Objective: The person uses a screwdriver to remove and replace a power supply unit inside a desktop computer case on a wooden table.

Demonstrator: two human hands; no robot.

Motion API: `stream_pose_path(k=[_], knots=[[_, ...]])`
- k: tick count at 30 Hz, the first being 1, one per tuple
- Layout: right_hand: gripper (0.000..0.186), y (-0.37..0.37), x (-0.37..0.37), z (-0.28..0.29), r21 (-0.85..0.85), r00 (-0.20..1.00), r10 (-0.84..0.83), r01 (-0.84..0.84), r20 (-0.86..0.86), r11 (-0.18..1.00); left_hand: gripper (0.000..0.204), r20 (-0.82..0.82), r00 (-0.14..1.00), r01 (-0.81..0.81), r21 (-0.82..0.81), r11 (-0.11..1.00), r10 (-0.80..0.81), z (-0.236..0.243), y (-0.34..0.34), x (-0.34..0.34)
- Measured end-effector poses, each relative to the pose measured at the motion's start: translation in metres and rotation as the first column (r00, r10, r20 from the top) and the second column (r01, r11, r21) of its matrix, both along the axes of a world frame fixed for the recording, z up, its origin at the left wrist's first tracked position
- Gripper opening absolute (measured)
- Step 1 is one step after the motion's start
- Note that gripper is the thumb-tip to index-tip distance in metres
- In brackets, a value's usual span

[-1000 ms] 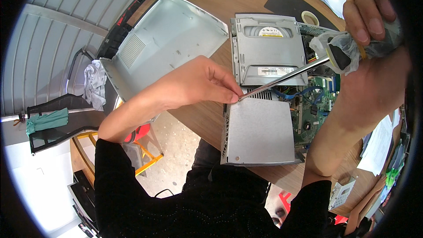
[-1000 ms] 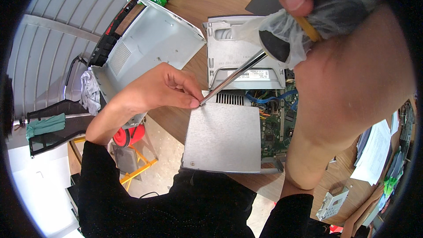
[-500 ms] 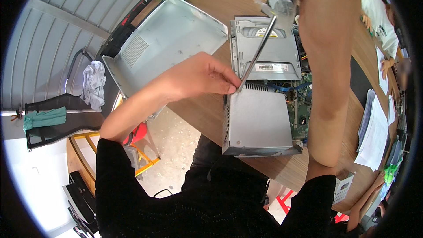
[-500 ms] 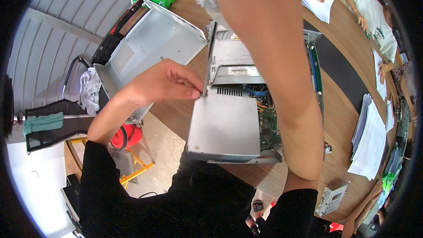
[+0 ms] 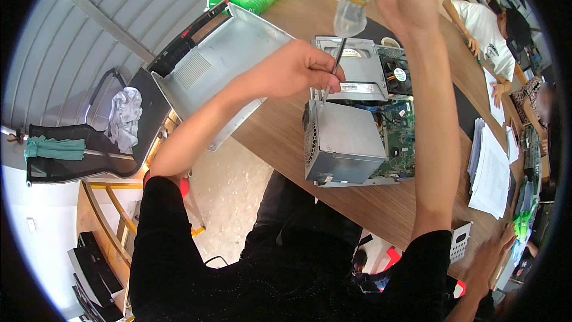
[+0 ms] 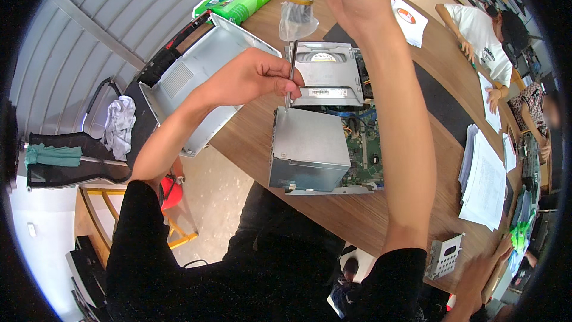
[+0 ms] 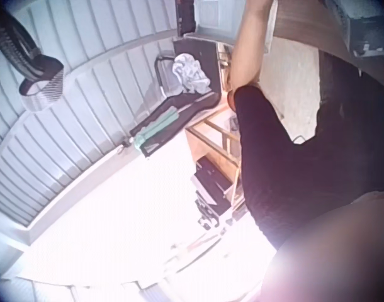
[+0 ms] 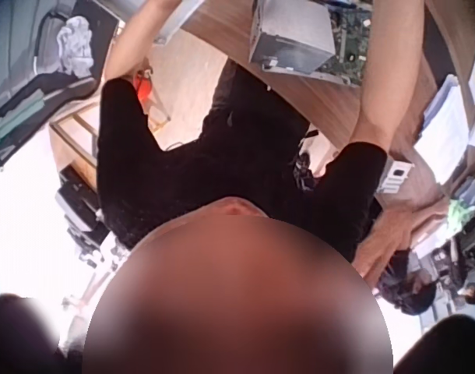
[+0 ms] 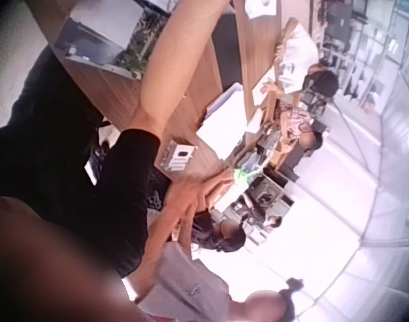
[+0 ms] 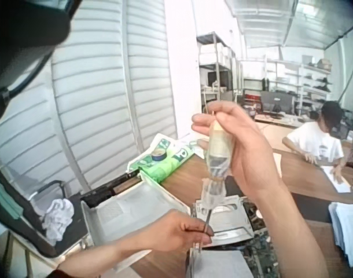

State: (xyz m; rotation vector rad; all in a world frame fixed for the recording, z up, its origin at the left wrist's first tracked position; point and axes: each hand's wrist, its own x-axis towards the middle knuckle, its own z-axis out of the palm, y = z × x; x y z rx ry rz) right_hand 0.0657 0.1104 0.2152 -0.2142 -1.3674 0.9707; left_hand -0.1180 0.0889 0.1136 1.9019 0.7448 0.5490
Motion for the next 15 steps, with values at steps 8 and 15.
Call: stream_pose_path(k=[8, 15], knots=[[0.026, 0.006, -0.008, -0.005, 0.514, 0.353, -0.897, 0.735, 0.267, 0.442, 0.022, 0.129, 0.991, 0.041, -0.148, 0.988, -0.022, -0.019, -0.010, -0.001], [0.030, 0.004, -0.015, 0.008, -0.400, 0.998, 0.045, -0.021, 0.051, 0.916, 0.018, 0.198, 0.980, 0.070, -0.247, 0.966, -0.021, -0.021, -0.007, -0.004]])
